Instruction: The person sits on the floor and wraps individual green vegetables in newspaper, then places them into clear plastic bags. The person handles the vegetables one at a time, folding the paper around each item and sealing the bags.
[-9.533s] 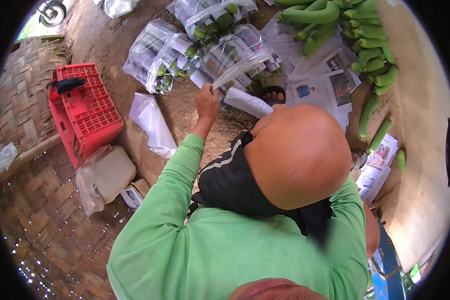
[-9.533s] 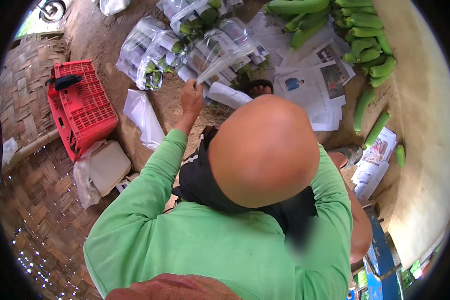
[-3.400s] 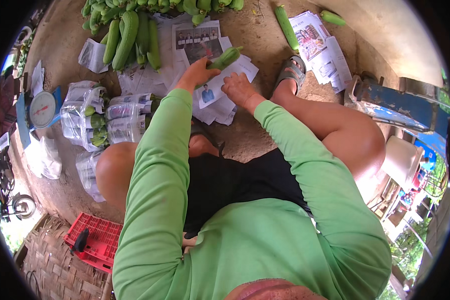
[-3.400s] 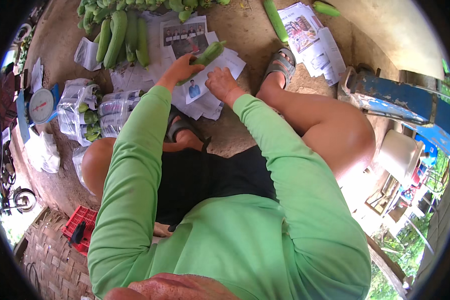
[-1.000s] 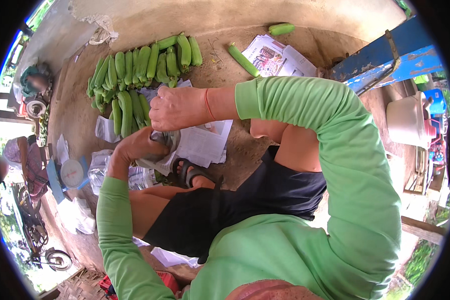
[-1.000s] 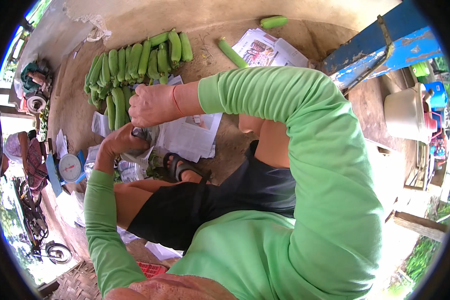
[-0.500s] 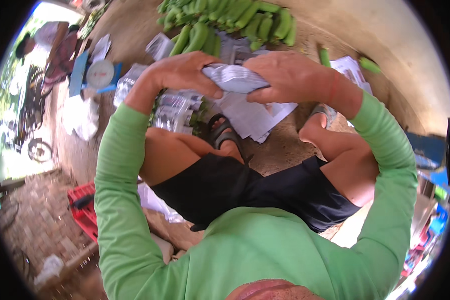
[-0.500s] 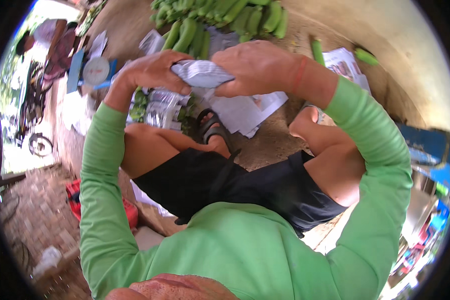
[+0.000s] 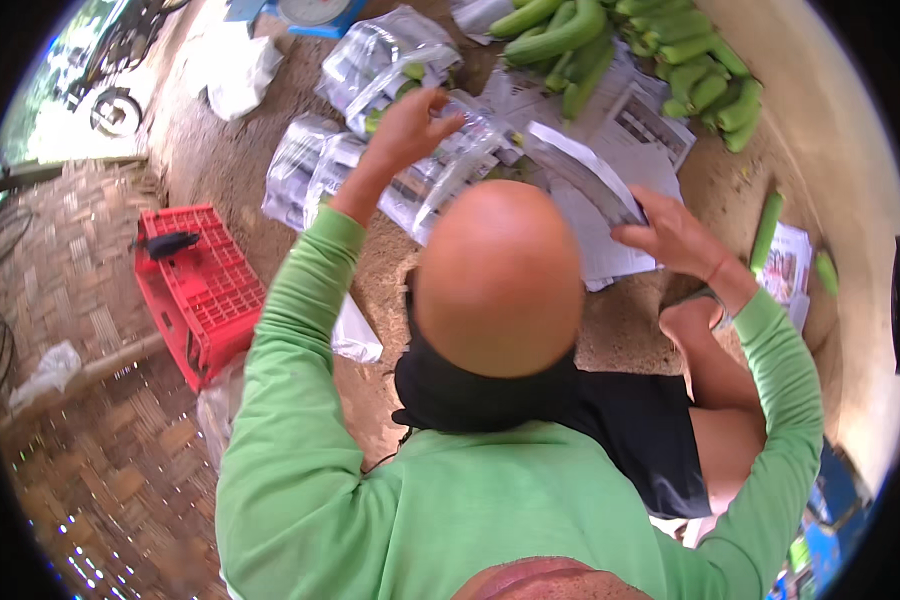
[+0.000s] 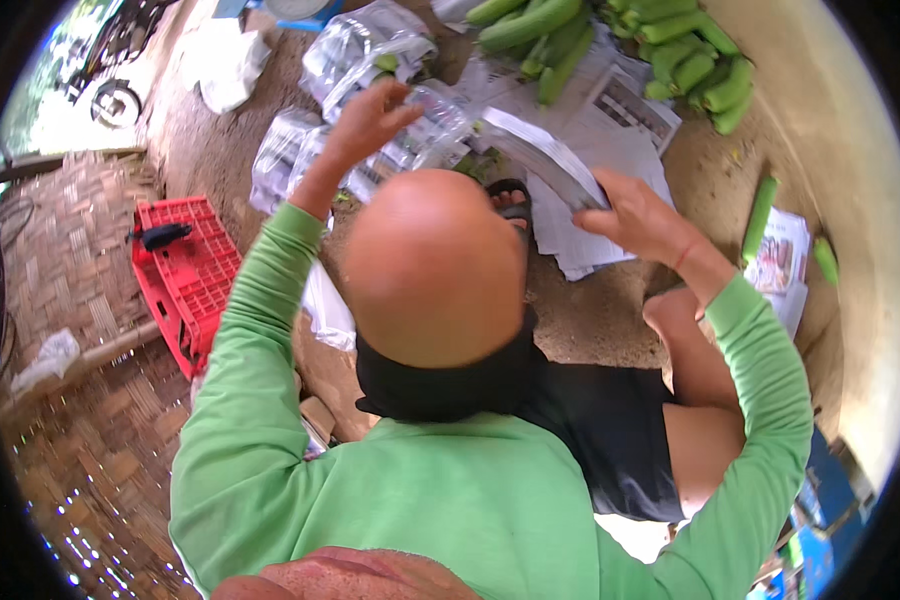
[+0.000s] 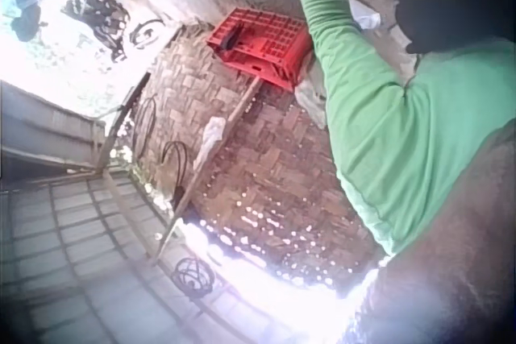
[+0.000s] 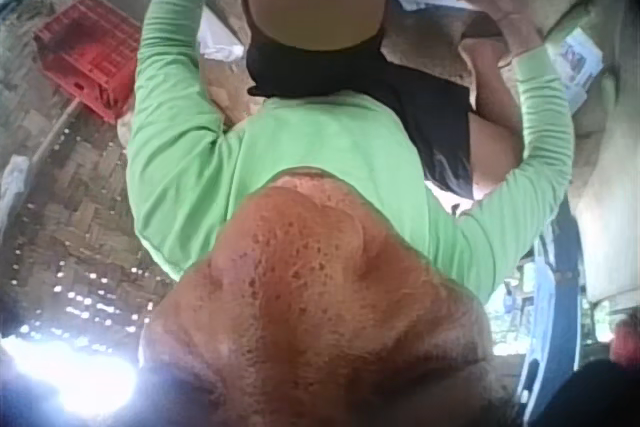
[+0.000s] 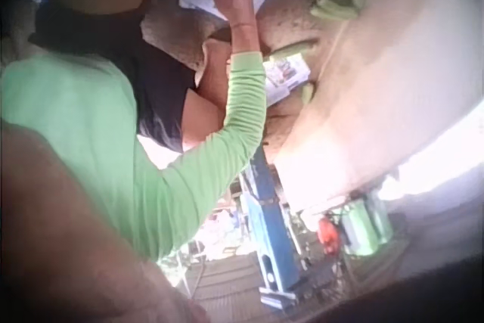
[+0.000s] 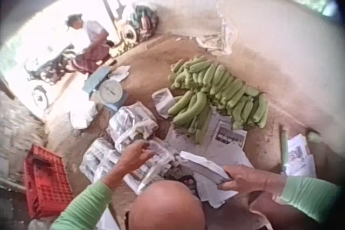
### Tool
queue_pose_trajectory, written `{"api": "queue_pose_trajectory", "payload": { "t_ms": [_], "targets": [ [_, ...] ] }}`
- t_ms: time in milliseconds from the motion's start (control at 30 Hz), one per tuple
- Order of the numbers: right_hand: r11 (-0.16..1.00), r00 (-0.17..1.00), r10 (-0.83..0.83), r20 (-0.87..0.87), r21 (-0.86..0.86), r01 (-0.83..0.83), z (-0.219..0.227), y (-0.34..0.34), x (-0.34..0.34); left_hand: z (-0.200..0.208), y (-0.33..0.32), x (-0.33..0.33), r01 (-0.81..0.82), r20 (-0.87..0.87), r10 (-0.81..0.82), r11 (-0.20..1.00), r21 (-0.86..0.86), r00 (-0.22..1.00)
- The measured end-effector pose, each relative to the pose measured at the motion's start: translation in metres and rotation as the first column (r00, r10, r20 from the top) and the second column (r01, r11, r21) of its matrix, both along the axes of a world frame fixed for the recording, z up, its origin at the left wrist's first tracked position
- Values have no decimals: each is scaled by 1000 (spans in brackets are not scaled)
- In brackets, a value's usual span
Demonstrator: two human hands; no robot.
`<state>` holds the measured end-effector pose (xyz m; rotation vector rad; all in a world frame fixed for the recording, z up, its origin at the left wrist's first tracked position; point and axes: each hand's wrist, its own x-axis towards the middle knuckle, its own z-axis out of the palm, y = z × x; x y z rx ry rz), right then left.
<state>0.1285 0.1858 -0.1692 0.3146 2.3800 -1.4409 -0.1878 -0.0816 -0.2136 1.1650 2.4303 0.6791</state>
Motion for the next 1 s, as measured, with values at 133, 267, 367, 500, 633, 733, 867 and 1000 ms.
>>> {"api": "queue_pose_trajectory", "payload": {
  "t_ms": [133,267,367,500,633,733,867,1000],
  "targets": [
    [988,997,-13,76,-153,24,-59,-15,7,-122,-105,55,-245,-75,243,969,-20,967],
    [989,999,-5,46,-147,12,-101,-39,3,-145,-105,106,-374,-273,346,926,-55,898],
    [994,999,51,-8,-94,-51,-132,-64,-9,-163,-114,101,-537,-6,538,841,-67,843],
    [996,992,94,-85,-1,-95,-165,-89,-25,-158,-103,102,-598,21,599,794,107,800],
    [989,977,145,-155,51,-138,-190,-116,-48,-163,-108,110,-566,-35,594,782,259,804],
    [985,968,164,-192,84,-150,-202,-136,-69,-162,-104,114,-534,-62,576,789,305,815],
    [983,957,178,-230,76,-164,-207,-163,-102,-155,-107,117,-485,-124,550,805,342,826],
    [989,961,150,-233,26,-148,-205,-190,-145,-146,-107,121,-504,-53,542,809,301,838]
  ]
}}
